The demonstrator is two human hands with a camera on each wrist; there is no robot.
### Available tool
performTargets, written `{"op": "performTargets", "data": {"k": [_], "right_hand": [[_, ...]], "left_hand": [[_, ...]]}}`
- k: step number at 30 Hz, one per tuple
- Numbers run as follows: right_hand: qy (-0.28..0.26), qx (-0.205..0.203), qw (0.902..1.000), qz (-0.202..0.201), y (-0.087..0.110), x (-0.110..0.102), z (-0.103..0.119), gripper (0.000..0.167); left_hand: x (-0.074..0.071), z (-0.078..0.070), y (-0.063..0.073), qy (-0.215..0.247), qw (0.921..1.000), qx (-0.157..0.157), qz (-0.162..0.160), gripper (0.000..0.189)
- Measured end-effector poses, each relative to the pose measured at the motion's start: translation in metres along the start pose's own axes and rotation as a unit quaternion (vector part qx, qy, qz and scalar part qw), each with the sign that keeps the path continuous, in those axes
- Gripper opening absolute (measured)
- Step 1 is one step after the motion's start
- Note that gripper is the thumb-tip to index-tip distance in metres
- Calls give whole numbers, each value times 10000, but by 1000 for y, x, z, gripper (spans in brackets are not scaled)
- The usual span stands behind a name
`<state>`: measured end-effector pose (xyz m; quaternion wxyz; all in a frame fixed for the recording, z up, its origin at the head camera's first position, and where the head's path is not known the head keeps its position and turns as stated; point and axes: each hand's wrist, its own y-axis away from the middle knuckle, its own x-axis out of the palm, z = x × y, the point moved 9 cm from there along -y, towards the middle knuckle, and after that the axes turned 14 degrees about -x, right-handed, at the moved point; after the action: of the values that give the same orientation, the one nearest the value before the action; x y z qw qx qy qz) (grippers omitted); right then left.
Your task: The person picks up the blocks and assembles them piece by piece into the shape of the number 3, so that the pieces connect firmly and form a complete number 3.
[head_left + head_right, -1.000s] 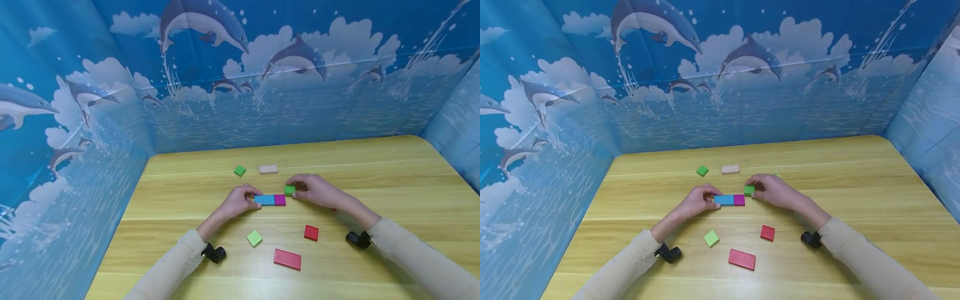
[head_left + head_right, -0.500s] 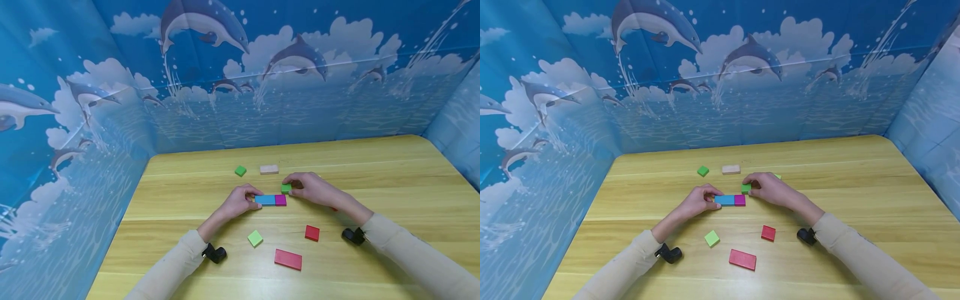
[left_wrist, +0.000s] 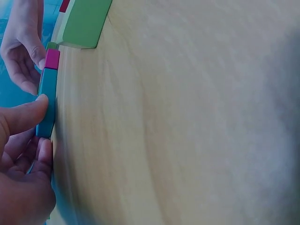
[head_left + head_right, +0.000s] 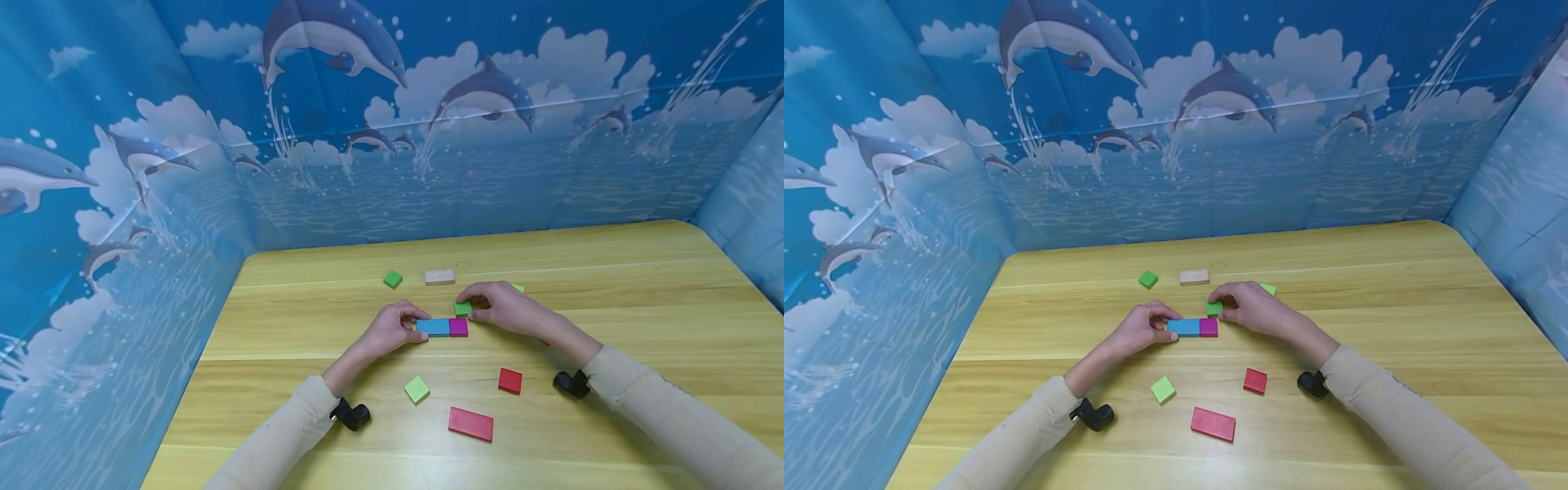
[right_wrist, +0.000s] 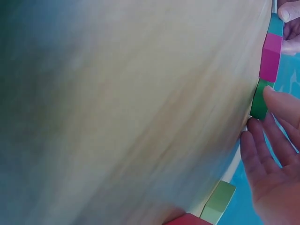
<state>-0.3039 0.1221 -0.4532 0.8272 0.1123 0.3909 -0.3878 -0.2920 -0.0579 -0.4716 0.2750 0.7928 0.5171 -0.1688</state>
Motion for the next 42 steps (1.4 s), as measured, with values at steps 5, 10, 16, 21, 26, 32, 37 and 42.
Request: {"op": "performTargets", "data": {"k": [5, 10, 16, 21, 26, 32, 37, 42], "right_hand": [[-18, -170, 9998, -49, 1, -1, 0, 28], [26, -262, 9996, -37, 0, -1, 1, 28], [16, -239, 9997, -17, -3, 0, 5, 27], [9, -219, 9997, -54, -5, 1, 6, 26], [69, -238, 9997, -63, -6, 3, 6, 25], [80, -246, 9997, -36, -6, 5, 6, 24], [69, -262, 9996, -15, -6, 5, 5, 24], [67, -283, 9996, 3, -7, 5, 5, 25]], "left_hand": [[1, 0, 0, -3, 10000, -25, 23, 29], [1, 0, 1, 1, 10000, -5, 58, 29], [0, 0, 2, -17, 10000, 26, 52, 28], [0, 0, 2, -39, 10000, 4, 35, 28], [1, 0, 2, -57, 10000, -3, 43, 28], [1, 0, 3, -2, 10000, -7, 79, 28], [1, 0, 2, 16, 10000, 10, 73, 28], [1, 0, 2, 40, 10000, 30, 55, 28]]}}
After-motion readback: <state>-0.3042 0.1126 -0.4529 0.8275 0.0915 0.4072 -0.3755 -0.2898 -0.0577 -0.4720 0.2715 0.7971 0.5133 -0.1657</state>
